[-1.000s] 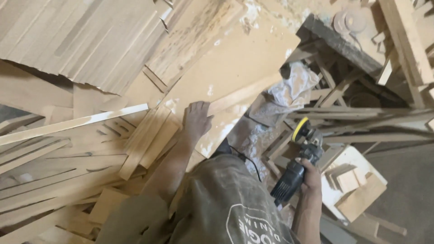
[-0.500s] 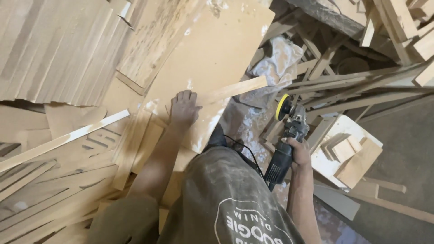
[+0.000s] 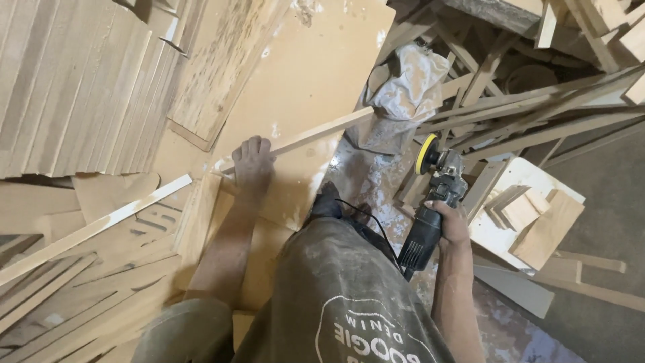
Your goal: Using a handheld power sander to smooth the surfaces and edges of small wooden slats in a workshop environment.
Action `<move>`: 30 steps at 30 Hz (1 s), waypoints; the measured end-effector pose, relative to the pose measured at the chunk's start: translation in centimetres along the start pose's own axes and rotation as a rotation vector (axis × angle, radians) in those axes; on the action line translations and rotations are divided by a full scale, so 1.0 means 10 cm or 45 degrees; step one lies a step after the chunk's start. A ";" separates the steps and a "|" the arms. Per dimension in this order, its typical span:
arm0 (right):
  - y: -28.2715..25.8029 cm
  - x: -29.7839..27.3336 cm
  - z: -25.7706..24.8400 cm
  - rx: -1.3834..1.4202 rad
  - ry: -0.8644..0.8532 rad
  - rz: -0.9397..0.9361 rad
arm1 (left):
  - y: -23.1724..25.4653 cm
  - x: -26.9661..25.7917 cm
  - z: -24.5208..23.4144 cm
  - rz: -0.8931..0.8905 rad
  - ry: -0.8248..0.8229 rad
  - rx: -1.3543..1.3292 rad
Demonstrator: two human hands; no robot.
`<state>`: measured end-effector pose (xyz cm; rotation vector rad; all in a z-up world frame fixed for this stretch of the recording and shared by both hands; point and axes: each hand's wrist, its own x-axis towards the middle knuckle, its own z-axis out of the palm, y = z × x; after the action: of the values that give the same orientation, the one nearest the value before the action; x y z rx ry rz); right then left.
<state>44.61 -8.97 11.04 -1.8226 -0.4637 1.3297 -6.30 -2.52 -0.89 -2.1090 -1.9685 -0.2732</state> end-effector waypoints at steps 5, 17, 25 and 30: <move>-0.14 -0.12 0.04 0.014 -0.040 0.028 | 0.42 0.20 -0.05 0.083 -0.408 -0.303; 0.04 0.01 -0.18 0.099 -0.007 0.037 | 0.99 0.58 -0.28 0.151 -0.061 -0.604; 0.03 0.02 -0.20 0.078 -0.032 0.024 | 1.03 0.98 -1.41 0.094 0.472 -1.126; 0.00 -0.04 -0.11 0.114 -0.058 0.015 | 1.34 1.08 -1.66 -0.665 0.556 -1.788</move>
<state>45.50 -9.64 11.40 -1.7272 -0.4110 1.3806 8.29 1.96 17.46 -1.5697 -2.1511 -2.5227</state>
